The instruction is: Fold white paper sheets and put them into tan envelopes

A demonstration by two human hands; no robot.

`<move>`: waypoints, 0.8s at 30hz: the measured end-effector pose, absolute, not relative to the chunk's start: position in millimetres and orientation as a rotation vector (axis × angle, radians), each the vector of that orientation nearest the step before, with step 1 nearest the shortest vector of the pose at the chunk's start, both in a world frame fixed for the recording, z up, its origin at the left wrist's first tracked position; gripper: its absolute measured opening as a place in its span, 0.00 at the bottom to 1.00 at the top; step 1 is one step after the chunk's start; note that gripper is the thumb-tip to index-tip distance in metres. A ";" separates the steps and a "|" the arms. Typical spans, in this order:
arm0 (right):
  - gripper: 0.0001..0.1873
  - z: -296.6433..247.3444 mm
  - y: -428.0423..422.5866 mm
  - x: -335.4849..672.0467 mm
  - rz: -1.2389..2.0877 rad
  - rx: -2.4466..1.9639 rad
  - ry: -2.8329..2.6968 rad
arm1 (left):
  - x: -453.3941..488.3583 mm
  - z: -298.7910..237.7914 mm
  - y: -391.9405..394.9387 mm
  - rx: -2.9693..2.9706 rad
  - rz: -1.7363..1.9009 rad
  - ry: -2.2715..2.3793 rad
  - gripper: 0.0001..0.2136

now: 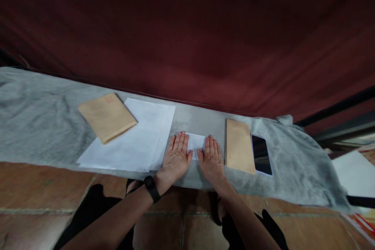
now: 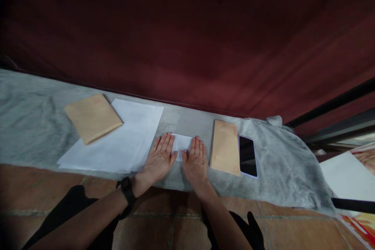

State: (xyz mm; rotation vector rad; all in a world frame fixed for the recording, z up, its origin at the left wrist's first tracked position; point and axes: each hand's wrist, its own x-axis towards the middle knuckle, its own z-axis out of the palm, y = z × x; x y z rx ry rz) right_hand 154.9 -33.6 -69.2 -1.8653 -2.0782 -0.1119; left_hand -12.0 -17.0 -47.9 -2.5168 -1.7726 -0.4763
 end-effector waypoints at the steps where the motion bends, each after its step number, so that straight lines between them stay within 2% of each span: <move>1: 0.34 -69.9 -33.4 155.3 -0.122 -1.862 -2.081 | -12.3 -46.7 -17.1 -2.538 -0.481 -1.750 0.27; 6: 0.35 -72.4 -33.2 155.6 -0.167 -1.851 -2.073 | -18.4 -42.4 -22.1 -2.789 -0.457 -1.443 0.24; 10: 0.35 -71.7 -34.2 154.6 -0.192 -1.853 -2.089 | -24.9 -41.5 -28.6 -2.935 -0.404 -1.280 0.28; 14: 0.35 -72.1 -33.6 153.6 -0.211 -1.866 -2.089 | -27.0 -42.2 -29.7 -2.941 -0.435 -1.276 0.32; 18: 0.35 -72.9 -31.7 151.7 -0.206 -1.915 -2.035 | -24.9 -46.1 -28.4 -2.910 -0.487 -1.292 0.31; 24: 0.33 -73.2 -39.2 148.7 -0.190 -2.033 -1.941 | -21.4 -55.2 -35.2 -2.700 -0.548 -1.560 0.30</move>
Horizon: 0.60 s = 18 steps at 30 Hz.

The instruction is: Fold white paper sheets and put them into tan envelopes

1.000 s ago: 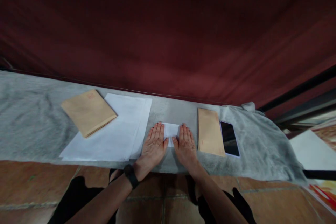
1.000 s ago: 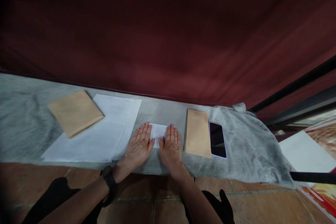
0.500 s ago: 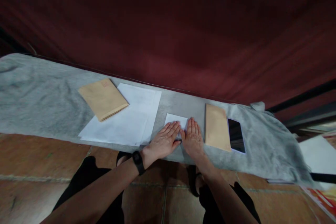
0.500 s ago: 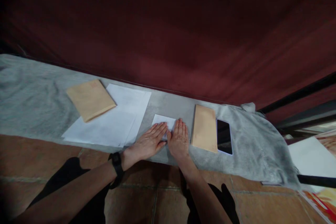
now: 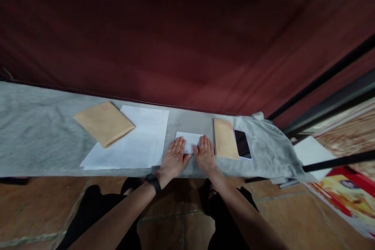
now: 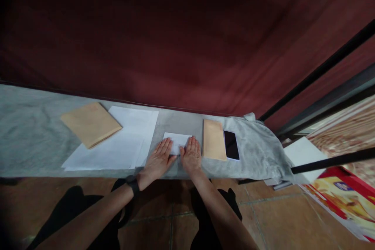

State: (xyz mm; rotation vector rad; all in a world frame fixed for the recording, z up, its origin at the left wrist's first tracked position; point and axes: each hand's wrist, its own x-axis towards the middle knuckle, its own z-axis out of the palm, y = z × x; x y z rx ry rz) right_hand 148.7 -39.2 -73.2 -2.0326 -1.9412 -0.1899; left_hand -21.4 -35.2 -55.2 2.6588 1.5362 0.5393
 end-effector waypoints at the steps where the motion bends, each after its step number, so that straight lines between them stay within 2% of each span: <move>1: 0.33 -73.3 -41.7 148.9 -0.183 -2.041 -1.924 | -21.5 -56.0 -37.1 2.641 0.542 1.580 0.30; 6: 0.31 -66.8 -53.2 146.6 -0.133 -2.009 -1.831 | -22.9 -52.9 -41.9 2.616 0.470 1.674 0.28; 12: 0.29 -48.4 -48.8 118.9 0.110 -1.689 -2.010 | -20.3 -41.4 -25.8 2.679 0.522 1.595 0.26; 18: 0.27 -50.3 -34.8 110.5 0.114 -1.816 -2.029 | -12.8 -50.3 -5.2 2.700 0.447 1.558 0.28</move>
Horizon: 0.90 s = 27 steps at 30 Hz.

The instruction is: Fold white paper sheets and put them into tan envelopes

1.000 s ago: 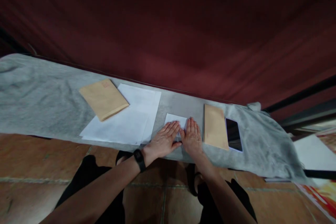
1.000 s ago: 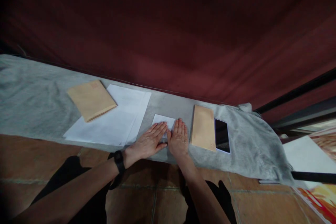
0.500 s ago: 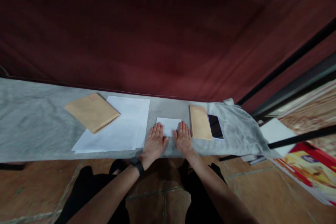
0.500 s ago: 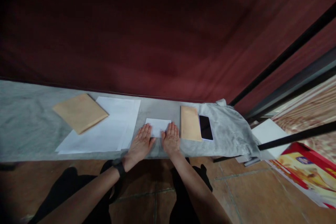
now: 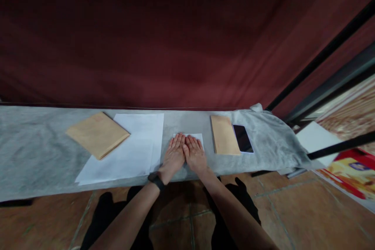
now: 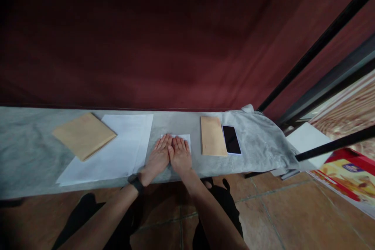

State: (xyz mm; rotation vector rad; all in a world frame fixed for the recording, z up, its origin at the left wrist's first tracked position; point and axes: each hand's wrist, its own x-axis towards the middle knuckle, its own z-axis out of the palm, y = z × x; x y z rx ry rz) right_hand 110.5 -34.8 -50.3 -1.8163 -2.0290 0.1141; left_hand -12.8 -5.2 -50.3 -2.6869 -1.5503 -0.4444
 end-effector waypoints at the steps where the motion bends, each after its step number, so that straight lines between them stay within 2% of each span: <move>1: 0.27 -51.4 -33.7 113.2 0.086 -1.838 -2.042 | -12.0 -53.2 -3.8 -2.688 -0.420 -1.563 0.28; 19: 0.35 -66.2 -34.8 147.4 -0.098 -2.013 -1.876 | -27.7 -63.8 -5.7 -2.536 -0.495 -1.727 0.32; 27: 0.32 -65.6 -39.0 158.6 -0.135 -1.852 -1.930 | -35.9 -56.8 -10.4 -2.657 -0.401 -1.632 0.32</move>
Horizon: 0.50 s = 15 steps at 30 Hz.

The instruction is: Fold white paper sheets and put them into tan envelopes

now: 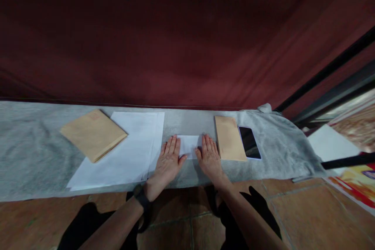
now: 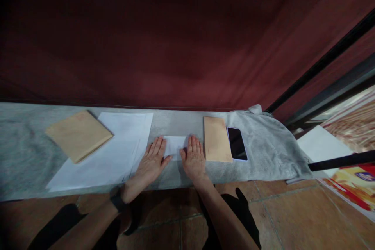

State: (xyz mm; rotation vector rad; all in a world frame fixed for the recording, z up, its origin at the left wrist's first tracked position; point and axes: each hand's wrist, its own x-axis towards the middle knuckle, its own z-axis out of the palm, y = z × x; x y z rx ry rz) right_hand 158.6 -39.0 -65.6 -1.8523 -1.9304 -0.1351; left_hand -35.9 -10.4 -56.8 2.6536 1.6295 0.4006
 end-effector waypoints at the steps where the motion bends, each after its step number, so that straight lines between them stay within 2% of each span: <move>1: 0.31 -64.6 -39.5 159.9 -0.109 -1.822 -1.968 | -37.2 -55.6 -10.5 2.693 0.378 1.553 0.31; 5: 0.29 -60.1 -40.6 166.0 0.043 -1.785 -2.090 | -42.8 -50.0 -7.5 2.778 0.275 1.348 0.26; 9: 0.35 -53.6 -39.0 179.7 0.231 -1.752 -2.182 | -51.1 -39.7 -1.2 2.768 0.186 1.218 0.23; 12: 0.41 -47.1 -37.5 189.8 0.382 -1.711 -2.257 | -57.8 -29.7 0.9 2.743 0.173 1.138 0.25; 15: 0.42 -42.1 -37.1 191.6 0.438 -1.715 -2.278 | -61.4 -21.6 0.8 2.718 0.170 1.119 0.28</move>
